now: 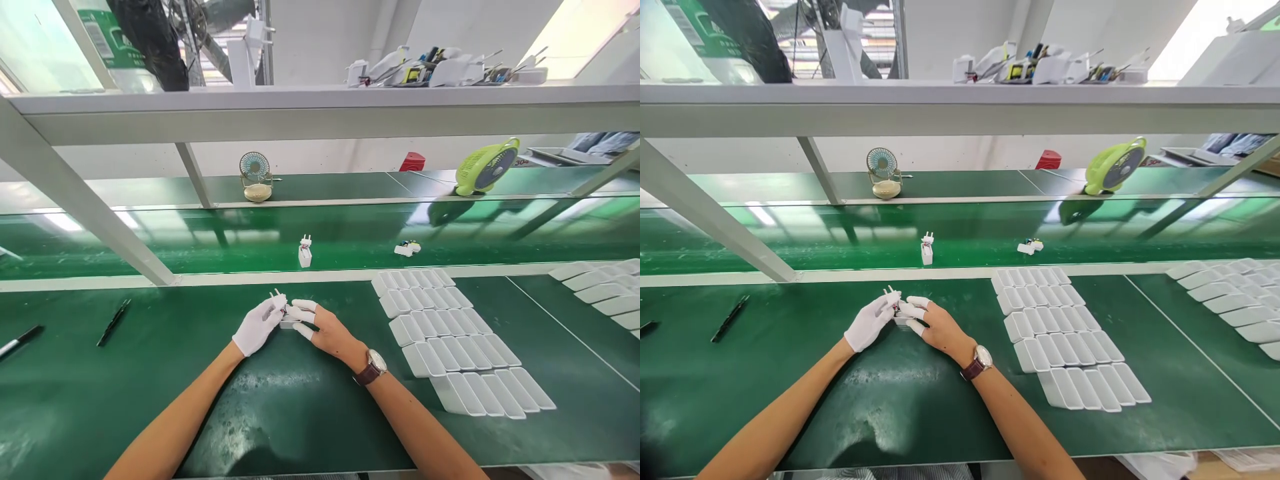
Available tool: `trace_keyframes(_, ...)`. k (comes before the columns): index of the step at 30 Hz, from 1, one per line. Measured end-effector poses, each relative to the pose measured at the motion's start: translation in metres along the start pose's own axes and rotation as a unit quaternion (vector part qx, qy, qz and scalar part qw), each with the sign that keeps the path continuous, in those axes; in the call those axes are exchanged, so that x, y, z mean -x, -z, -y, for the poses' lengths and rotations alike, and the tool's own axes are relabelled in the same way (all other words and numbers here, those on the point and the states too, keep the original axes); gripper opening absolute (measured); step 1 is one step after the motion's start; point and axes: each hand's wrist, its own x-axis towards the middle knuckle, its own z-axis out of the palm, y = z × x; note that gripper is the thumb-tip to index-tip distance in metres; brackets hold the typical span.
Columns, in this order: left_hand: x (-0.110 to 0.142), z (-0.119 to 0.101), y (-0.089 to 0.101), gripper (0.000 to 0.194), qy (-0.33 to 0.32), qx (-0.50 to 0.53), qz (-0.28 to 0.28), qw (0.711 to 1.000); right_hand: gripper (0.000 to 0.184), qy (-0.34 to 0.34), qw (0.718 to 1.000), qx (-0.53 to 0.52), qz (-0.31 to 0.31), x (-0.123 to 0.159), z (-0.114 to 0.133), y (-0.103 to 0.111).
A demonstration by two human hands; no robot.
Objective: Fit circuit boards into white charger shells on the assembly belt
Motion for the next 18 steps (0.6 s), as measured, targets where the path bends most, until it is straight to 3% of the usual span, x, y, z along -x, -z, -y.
trace_keyframes(4,0.000,-0.003,0.000,0.047,-0.025,-0.037,-0.020,0.999,0.040,0.015,1.000,-0.014,-0.015,0.005,-0.001,-0.005)
trace_keyframes(10,0.002,-0.010,-0.002,0.047,0.004,-0.033,-0.013,0.999,0.045,0.021,1.000,-0.005,0.003,0.009,-0.005,-0.009)
trace_keyframes(15,0.003,-0.010,-0.003,0.046,0.039,0.017,0.003,0.999,0.042,0.009,1.000,0.015,0.013,0.010,-0.006,-0.012)
trace_keyframes(18,0.004,-0.004,-0.003,0.059,0.055,0.065,0.006,0.996,0.038,0.009,0.999,0.037,0.006,0.008,-0.003,-0.009)
